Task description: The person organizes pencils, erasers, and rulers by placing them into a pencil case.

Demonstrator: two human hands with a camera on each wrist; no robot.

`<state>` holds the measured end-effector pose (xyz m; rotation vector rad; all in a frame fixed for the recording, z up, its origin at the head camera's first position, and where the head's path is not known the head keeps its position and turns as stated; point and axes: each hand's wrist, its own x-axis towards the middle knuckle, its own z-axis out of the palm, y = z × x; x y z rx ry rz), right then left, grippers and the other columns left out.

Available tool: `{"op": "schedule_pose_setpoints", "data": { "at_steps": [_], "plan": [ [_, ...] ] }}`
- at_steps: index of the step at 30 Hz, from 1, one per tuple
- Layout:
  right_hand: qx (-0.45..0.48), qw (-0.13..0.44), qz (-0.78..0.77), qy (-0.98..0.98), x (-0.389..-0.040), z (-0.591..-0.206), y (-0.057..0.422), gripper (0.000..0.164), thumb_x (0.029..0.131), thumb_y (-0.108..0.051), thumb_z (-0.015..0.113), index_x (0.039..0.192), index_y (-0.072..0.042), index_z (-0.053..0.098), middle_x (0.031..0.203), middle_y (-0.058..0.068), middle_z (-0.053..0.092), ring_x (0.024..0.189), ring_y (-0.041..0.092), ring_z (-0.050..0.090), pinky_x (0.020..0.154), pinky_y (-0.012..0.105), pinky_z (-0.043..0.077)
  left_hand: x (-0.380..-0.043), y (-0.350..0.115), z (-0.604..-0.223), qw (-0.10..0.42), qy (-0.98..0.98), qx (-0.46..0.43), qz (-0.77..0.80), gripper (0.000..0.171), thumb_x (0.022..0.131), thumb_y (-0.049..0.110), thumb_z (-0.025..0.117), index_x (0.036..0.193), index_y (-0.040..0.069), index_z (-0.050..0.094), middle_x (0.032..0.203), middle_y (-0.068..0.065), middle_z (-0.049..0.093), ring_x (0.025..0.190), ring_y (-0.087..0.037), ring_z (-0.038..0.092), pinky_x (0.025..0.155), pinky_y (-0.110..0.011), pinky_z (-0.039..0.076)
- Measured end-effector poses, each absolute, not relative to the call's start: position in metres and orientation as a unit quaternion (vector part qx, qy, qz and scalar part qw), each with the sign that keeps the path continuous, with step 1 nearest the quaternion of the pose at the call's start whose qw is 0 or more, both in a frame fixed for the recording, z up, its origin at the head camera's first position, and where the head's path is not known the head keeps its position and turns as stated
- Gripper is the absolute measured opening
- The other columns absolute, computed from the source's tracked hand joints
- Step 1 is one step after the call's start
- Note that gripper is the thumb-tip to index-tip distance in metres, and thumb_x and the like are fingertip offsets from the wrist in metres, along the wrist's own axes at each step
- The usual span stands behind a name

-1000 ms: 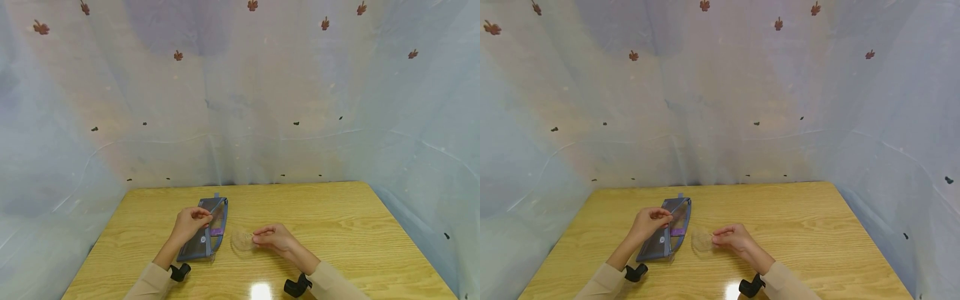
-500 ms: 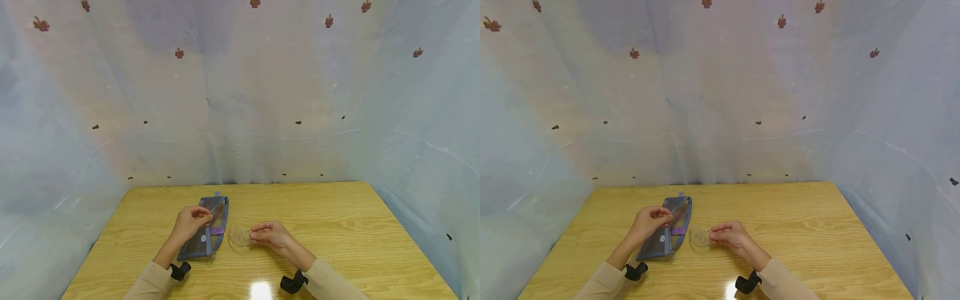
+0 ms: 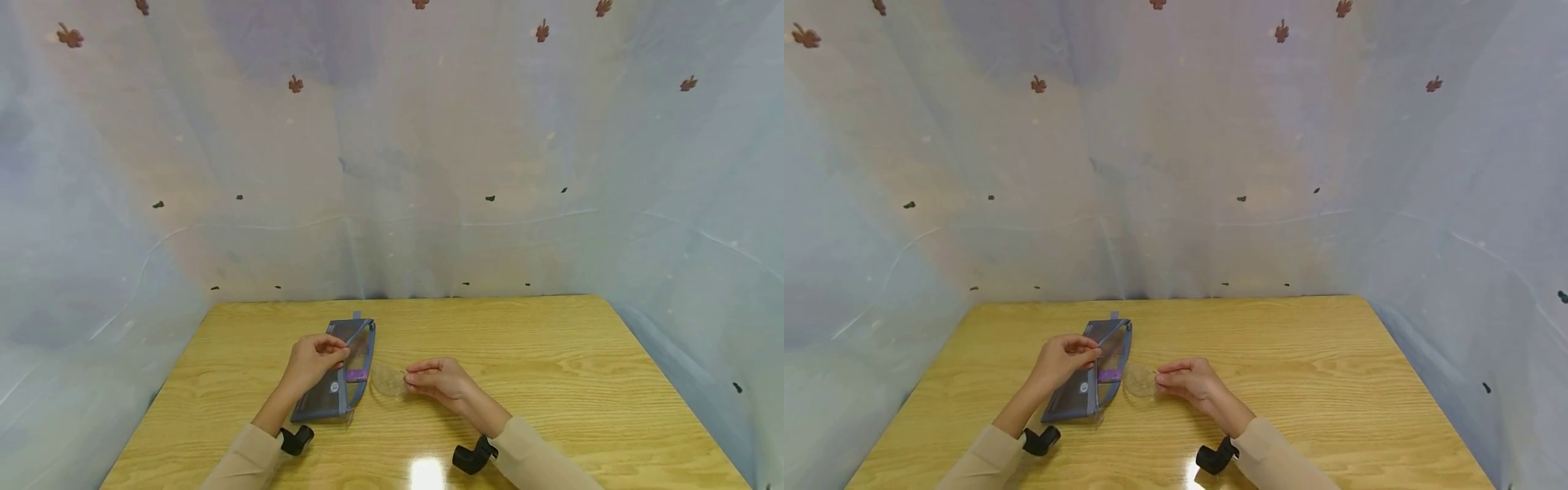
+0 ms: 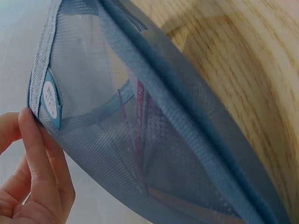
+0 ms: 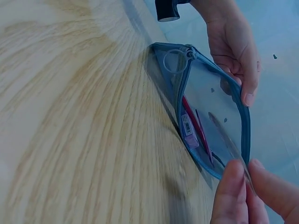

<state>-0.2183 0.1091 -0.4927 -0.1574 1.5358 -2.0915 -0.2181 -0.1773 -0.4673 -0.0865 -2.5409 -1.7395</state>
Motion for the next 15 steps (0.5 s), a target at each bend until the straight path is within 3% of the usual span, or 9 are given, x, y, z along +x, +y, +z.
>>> {"op": "schedule_pose_setpoints", "data": {
  "at_steps": [15],
  "plan": [
    [-0.052,0.265,-0.795,0.544,-0.223,-0.491,0.088,0.035,0.095,0.013,0.057,0.125,0.028,0.047,0.101,0.018,0.07,0.096,0.024,0.07,0.091,0.033,0.056,-0.219,-0.177,-0.469,0.027,-0.822,-0.024,-0.569,0.005,0.088,0.004,0.076,0.091,0.001,0.074,0.079,-0.008,0.069,0.07,-0.021,0.069,0.068,-0.037,0.062]
  ]
}}
